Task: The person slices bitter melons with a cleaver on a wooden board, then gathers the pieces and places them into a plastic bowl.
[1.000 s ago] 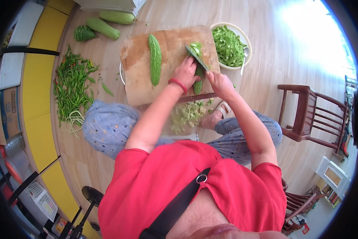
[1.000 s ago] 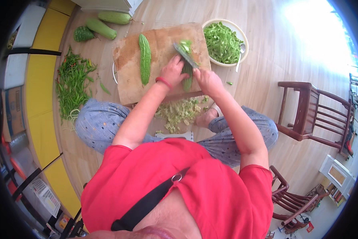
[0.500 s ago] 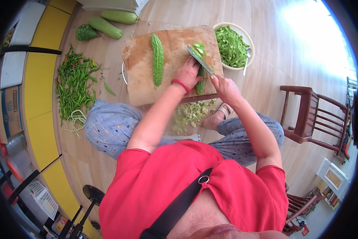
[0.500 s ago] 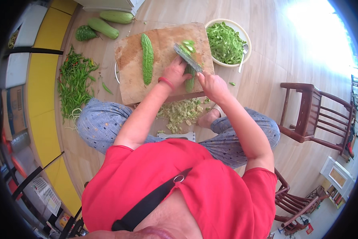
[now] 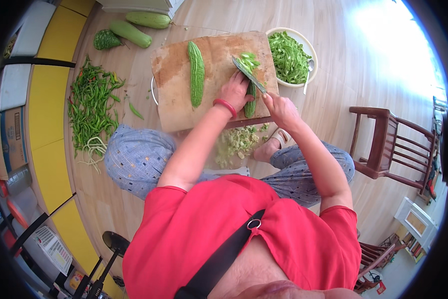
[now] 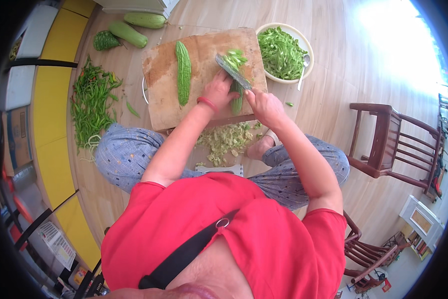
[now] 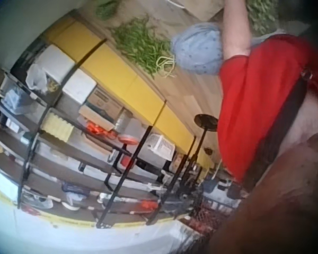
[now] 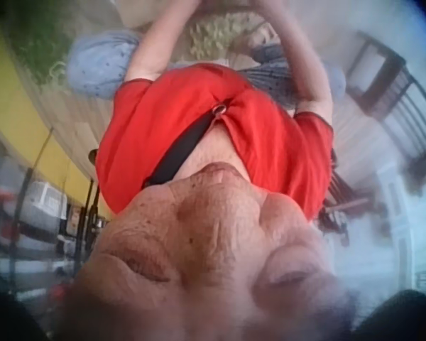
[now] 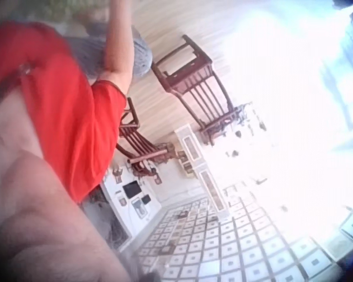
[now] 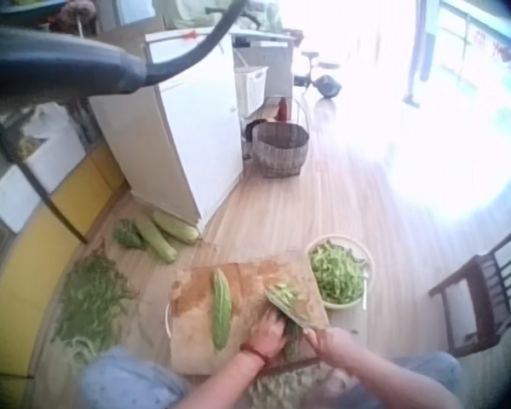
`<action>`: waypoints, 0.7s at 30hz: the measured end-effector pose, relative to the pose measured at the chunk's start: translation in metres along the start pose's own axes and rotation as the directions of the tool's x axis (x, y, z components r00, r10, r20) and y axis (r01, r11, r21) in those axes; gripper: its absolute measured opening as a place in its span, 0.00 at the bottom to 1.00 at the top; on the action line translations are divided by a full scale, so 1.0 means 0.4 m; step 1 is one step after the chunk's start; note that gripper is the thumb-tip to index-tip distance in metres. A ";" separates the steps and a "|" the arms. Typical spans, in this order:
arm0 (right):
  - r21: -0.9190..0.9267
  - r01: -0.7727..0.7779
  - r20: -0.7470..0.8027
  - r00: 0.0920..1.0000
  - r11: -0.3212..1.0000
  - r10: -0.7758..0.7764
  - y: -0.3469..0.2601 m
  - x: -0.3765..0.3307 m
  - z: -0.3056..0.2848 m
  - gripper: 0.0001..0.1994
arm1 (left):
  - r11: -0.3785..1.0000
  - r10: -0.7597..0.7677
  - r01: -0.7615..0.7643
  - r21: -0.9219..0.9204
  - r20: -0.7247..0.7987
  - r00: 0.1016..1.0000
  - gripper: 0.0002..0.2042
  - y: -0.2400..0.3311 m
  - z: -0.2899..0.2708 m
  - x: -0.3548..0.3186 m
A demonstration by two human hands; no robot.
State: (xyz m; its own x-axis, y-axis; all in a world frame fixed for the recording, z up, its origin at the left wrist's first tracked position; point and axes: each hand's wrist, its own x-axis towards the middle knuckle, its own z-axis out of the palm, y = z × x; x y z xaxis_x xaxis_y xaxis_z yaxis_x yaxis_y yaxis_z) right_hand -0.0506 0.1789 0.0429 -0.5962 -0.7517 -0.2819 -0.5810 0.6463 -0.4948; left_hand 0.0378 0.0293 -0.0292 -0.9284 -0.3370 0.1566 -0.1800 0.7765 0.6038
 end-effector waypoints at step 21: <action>-0.072 0.028 0.016 1.000 0.997 -0.026 0.040 0.038 0.032 0.18 | 0.999 0.042 -0.042 -0.026 0.012 0.999 0.25 0.011 -0.004 0.004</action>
State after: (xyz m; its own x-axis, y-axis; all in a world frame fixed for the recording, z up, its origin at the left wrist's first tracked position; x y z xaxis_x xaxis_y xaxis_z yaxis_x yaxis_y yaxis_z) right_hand -0.0619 0.1763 0.0202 -0.5713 -0.7707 -0.2822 -0.6355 0.6330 -0.4421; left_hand 0.0358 0.0314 -0.0250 -0.9390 -0.2975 0.1728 -0.1324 0.7762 0.6165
